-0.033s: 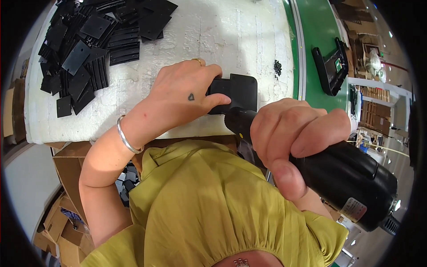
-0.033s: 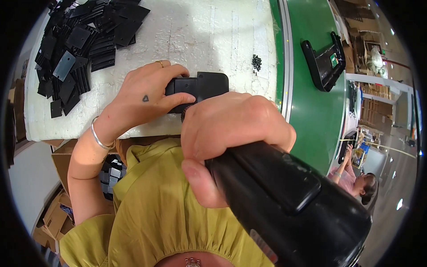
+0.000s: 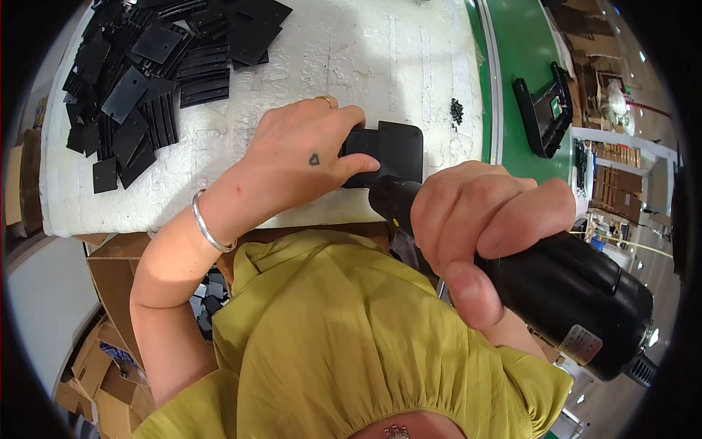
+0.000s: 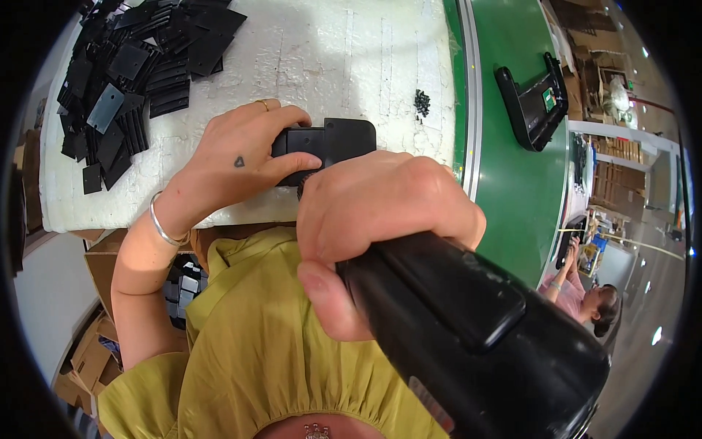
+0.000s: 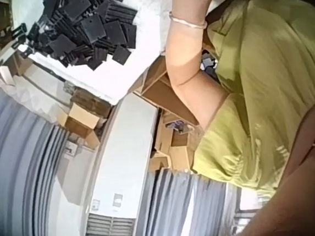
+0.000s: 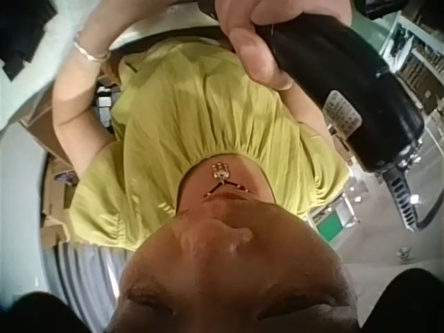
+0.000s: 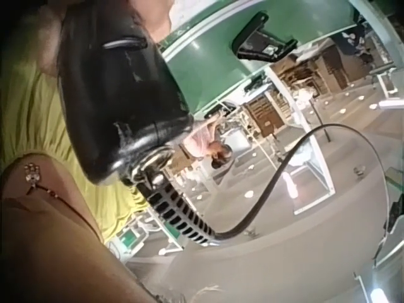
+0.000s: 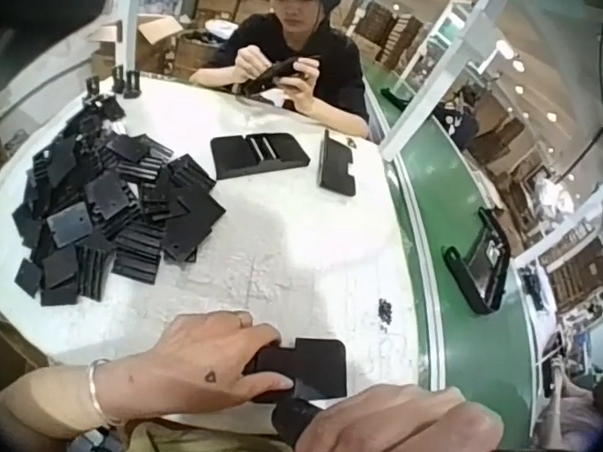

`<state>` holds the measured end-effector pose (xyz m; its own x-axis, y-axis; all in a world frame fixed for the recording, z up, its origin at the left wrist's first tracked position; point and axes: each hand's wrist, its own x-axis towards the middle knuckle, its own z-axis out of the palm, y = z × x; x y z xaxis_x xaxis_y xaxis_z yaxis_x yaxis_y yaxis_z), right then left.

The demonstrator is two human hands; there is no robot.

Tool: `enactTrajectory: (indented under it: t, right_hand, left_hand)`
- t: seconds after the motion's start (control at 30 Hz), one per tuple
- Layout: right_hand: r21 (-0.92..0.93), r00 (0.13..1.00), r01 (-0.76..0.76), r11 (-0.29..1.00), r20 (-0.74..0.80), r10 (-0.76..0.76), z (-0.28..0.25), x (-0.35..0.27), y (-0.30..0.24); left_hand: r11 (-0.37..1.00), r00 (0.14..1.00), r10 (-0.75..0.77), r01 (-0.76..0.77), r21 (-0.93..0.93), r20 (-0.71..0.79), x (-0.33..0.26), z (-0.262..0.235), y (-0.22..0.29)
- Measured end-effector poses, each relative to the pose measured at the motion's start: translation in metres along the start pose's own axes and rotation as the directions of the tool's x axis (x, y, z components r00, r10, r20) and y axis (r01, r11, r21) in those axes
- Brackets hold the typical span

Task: Assembling plastic component housings using an electric screwdriver in a factory setting.

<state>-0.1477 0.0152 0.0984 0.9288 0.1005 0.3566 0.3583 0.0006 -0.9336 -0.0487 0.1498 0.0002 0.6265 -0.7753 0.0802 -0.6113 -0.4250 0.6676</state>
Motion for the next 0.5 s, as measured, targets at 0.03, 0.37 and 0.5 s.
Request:
enactTrajectory:
  t: [0.03,0.37,0.5]
  right_hand:
    - [0.003,1.000,-0.002,1.000,-0.002,0.002,0.000,0.000,-0.001]
    - [0.211,0.972,0.197,0.957,-0.167,-0.163,-0.028,0.000,0.011]
    - [-0.005,0.813,0.362,0.932,-0.488,-0.318,-0.079,0.002,0.002]
  left_hand:
    - [1.000,1.000,0.006,-0.006,-0.003,-0.005,0.001,-0.001,0.001]
    - [0.998,0.997,0.042,-0.045,-0.038,-0.066,0.003,-0.001,0.004]
    - [0.997,0.996,-0.064,0.061,-0.036,-0.067,-0.006,-0.023,0.001]
